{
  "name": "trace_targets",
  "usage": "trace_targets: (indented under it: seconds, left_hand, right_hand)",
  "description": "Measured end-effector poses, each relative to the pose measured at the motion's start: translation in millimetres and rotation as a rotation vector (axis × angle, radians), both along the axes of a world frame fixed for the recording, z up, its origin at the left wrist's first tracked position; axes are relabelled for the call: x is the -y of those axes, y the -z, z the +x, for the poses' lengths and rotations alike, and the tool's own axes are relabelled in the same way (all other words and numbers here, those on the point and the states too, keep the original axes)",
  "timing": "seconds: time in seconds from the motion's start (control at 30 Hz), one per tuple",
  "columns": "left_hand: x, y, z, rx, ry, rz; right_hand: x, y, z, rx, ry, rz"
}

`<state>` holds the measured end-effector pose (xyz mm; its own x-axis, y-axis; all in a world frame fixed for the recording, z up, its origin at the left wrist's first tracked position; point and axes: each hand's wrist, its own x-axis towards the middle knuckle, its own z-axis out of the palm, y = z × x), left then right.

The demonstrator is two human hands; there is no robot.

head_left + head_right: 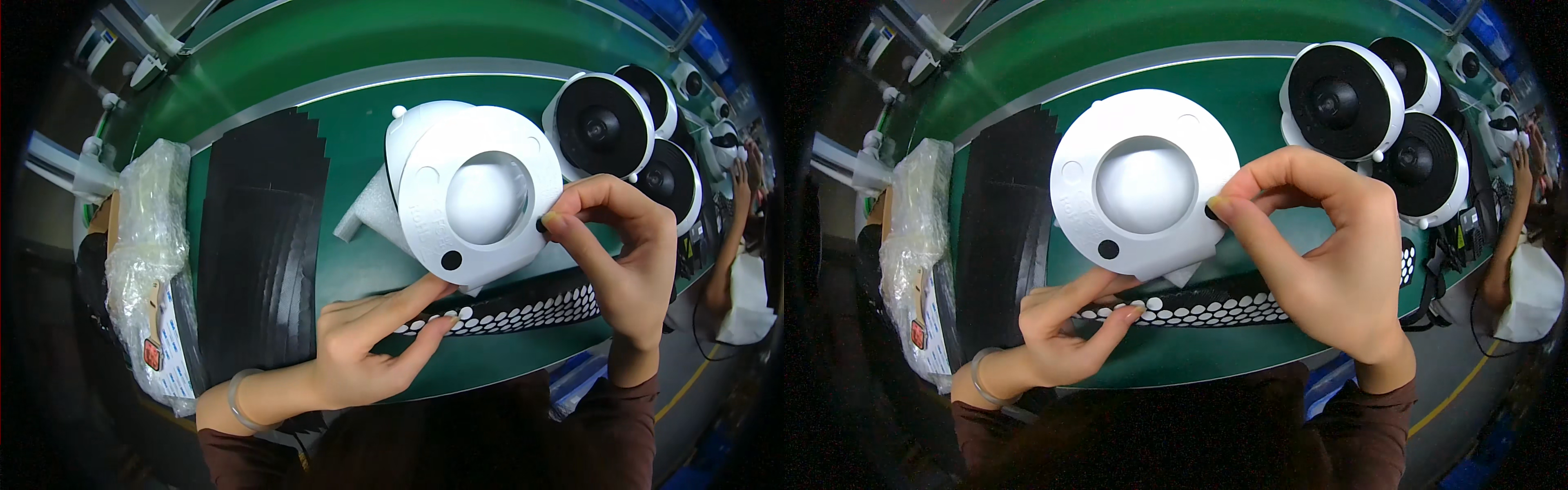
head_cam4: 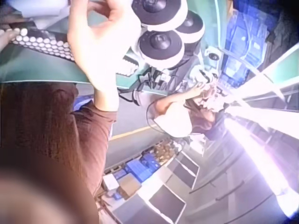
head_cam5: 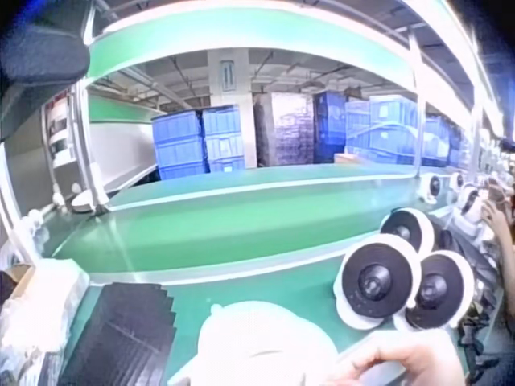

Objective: Applying adhesive pads to the base of security camera housings on an assembly line.

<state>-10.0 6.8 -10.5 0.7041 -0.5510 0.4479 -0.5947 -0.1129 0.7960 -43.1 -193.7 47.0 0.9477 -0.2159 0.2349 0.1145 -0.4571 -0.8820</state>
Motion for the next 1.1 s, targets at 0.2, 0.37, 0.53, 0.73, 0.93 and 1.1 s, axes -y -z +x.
trace_targets:
  seconds: [0.2,0.37,0.53,0.73,0.93,1.1]
  left_hand:
    - [4,-4,-2,-0.041,-0.028,-0.023]
    - [1,-4,-5,-0.085,0.013,-0.022]
    - [0,-5,-1,-0.078,0.06,0.006]
    - [-4,-5,-5,-0.317,0.054,-0.047]
    - [-4,-4,-1,-0.187,0.103,0.021]
    - [-5,-5,-6,-0.253,0.063,0.01]
  right_hand:
    - [11,2,11,-0.08,-0.056,0.166]
    - [22,5,14,-0.122,-0.148,0.36]
    - [7,-4,-17,0.246,0.129,-0.268]
    - [-15,19,-27,0.166,-0.338,-0.484]
    - [-23,25,-27,0.129,-0.314,-0.356]
    - [-21,31,-29,0.195,-0.346,-0.351]
